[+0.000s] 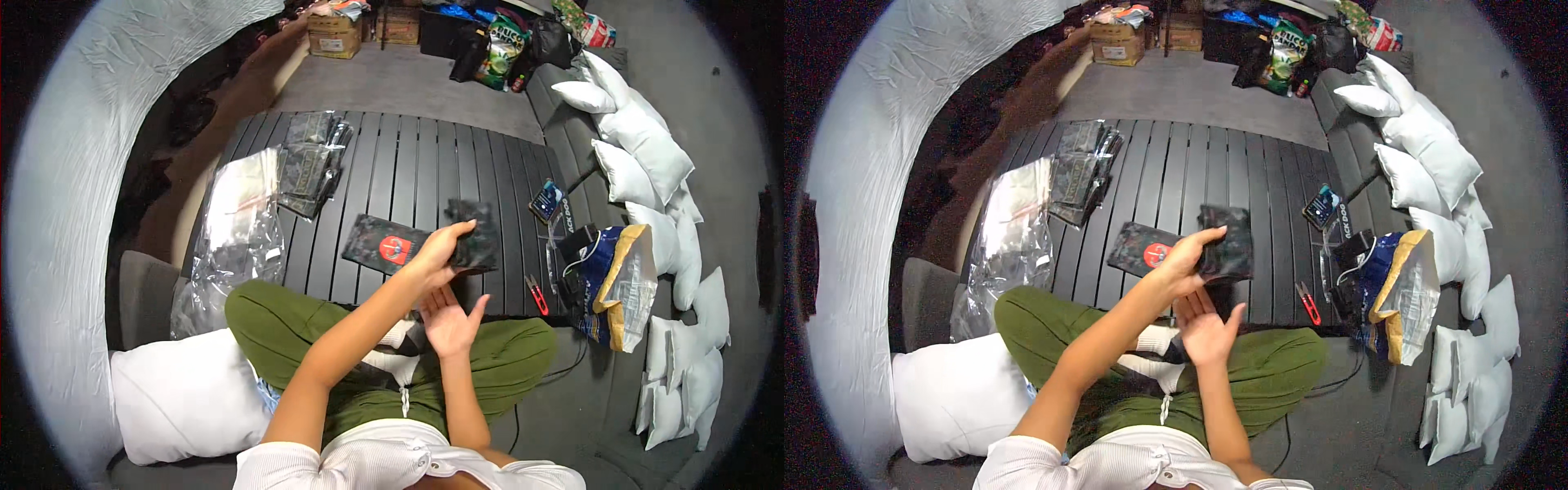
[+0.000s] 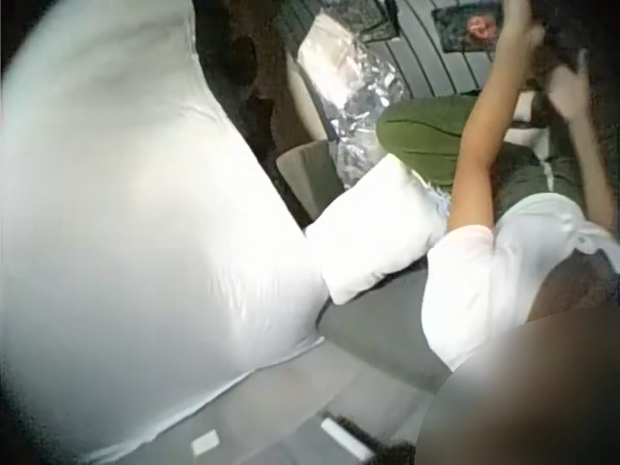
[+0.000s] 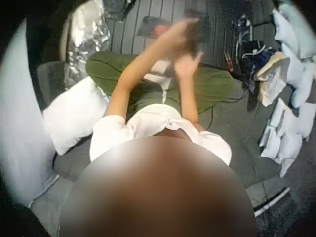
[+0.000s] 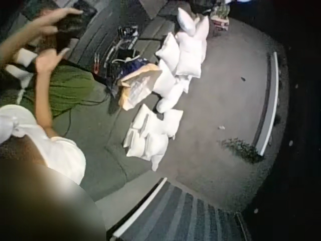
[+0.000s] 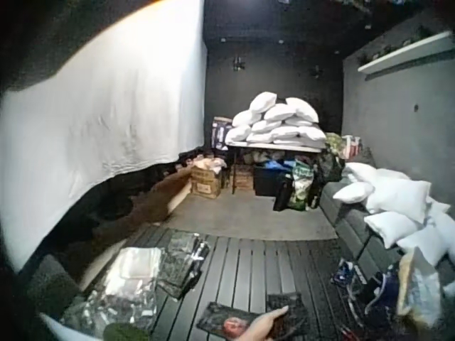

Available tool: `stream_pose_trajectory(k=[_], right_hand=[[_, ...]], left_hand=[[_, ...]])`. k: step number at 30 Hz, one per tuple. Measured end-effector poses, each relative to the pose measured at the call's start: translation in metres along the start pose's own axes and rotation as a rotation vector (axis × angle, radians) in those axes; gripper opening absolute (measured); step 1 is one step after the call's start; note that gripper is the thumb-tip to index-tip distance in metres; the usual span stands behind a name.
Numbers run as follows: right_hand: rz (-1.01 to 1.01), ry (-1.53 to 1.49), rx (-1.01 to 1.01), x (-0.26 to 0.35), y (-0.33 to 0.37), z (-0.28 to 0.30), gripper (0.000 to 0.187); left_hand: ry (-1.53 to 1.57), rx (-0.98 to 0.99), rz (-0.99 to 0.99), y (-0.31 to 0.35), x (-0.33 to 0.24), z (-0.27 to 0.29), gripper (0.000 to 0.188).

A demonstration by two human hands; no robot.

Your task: Folding a camo-patterned neck gaiter and placing it into a clear plastic adhesive bag.

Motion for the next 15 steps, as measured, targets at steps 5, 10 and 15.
stream_pose_trajectory(k=[5,10,15], right_hand=[[-0.151,-0.409,0.31,0.018,-0.027,-0.072,0.086],[-0.071,-0.315,0.219,0.037,-0.071,-0.07,0.067],[0.304,0.035,-0.009,0.106,-0.113,0.002,0.048]], left_hand=[[-0.057,0.304,0.066,0.06,-0.028,-0.066,0.022],[-0.073,0.457,0.047,0.127,-0.076,-0.078,0.025],[-0.12,0.288,-0.046,0.147,-0.108,-0.026,0.022]])
Point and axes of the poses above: each hand's wrist, its own y-axis away from the middle knuckle, its own z-axis out of the back of the hand, x = y × z, the point moved 9 cm from there along -y, towards the middle knuckle, and after that the axes turned 12 degrees about z, right-handed, at the moved point
